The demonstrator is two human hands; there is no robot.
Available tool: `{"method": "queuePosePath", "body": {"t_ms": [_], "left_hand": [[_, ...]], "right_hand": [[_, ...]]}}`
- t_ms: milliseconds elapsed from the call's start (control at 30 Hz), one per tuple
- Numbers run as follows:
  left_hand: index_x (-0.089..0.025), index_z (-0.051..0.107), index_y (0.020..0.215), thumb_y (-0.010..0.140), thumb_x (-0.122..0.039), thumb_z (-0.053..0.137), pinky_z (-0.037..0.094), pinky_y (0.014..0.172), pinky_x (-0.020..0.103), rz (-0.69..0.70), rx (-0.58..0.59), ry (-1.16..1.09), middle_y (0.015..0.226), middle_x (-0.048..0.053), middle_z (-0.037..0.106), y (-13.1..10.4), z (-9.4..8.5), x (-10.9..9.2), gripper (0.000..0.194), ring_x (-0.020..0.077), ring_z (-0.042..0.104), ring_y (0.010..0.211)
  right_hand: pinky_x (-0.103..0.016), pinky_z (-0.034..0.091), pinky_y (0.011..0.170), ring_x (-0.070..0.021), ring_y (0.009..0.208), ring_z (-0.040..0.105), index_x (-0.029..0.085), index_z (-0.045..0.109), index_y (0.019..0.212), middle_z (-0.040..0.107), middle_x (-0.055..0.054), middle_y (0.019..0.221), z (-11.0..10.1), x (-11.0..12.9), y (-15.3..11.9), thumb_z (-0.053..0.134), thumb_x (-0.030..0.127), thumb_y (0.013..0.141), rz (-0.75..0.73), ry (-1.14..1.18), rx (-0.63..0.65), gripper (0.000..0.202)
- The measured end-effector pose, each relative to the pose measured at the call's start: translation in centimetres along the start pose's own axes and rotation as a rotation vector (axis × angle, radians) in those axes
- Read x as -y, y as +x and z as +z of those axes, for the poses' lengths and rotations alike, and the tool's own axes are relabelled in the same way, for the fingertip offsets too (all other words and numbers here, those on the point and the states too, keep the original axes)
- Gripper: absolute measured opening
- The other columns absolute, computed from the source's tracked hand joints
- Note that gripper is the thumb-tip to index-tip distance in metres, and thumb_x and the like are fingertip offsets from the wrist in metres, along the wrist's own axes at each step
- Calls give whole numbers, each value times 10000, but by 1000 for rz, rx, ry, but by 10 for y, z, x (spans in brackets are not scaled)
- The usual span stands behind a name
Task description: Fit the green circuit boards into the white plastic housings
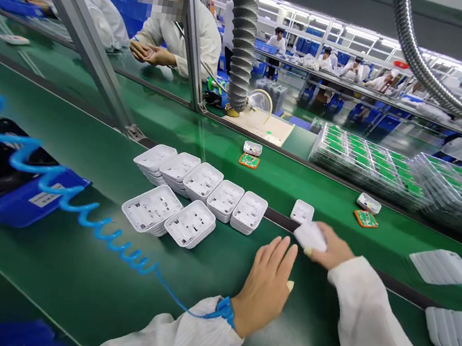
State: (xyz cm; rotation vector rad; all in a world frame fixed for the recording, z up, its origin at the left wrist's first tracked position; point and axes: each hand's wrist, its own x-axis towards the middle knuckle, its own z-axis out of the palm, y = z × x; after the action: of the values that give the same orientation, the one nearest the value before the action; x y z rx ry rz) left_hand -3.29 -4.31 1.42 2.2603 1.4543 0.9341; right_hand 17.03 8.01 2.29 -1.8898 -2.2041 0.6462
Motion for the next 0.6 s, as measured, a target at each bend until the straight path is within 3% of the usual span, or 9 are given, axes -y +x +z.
{"method": "queuePosePath", "body": {"t_ms": [100, 167, 200, 267, 367, 467, 600], "left_hand": [[-196, 316, 1355, 823, -94, 367, 311, 993, 473, 149, 86, 30, 1365, 122, 420, 3, -13, -2, 544, 292, 379, 1245], [-194, 388, 1302, 813, -86, 355, 380, 911, 435, 118, 148, 6, 1197, 119, 550, 3, -17, 1, 502, 267, 509, 1080], [-188, 401, 1286, 806, -91, 363, 398, 885, 417, 57, 151, -13, 1139, 115, 575, 3, -18, 3, 491, 257, 530, 1031], [-188, 389, 1279, 799, -120, 392, 413, 876, 387, -103, 110, -69, 1130, 108, 575, 1, -19, 10, 485, 250, 531, 1033], [-213, 380, 1254, 796, -150, 415, 431, 833, 348, -323, 51, -150, 1148, 90, 575, -3, -27, 24, 464, 239, 555, 1012], [-212, 446, 1136, 771, -156, 446, 433, 758, 327, -514, 17, -192, 1048, 72, 618, -9, -40, 40, 369, 235, 588, 913], [-207, 479, 1025, 748, -161, 464, 424, 725, 299, -645, -10, -266, 967, 48, 635, -19, -51, 56, 282, 211, 591, 863]], "right_hand": [[-332, 466, 787, -224, 900, 588, 194, 472, 1227, 608, -68, 1057, 17, 17, -35, 641, 514, 649, -374, 270, 402, 682], [-332, 466, 806, -213, 916, 584, 161, 517, 1162, 613, -75, 1046, 20, 22, -33, 595, 563, 677, -494, 412, 532, 635], [-333, 462, 819, -210, 932, 581, 152, 528, 1136, 610, -84, 1057, 18, 24, -24, 565, 564, 708, -481, 446, 504, 595], [-334, 454, 828, -204, 943, 580, 156, 532, 1105, 611, -91, 1056, 13, 28, 4, 508, 505, 785, -316, 394, 256, 474], [-340, 440, 807, -222, 935, 582, 161, 508, 1121, 622, -101, 988, 11, 37, 53, 480, 392, 844, 54, 34, -112, 361], [-358, 441, 742, -273, 901, 592, 115, 495, 1122, 617, -157, 943, 22, 49, 87, 513, 347, 827, 244, -156, -154, 376], [-350, 439, 706, -277, 867, 602, 110, 485, 1125, 611, -182, 954, 33, 53, 97, 474, 236, 826, 269, -147, -158, 325]]}}
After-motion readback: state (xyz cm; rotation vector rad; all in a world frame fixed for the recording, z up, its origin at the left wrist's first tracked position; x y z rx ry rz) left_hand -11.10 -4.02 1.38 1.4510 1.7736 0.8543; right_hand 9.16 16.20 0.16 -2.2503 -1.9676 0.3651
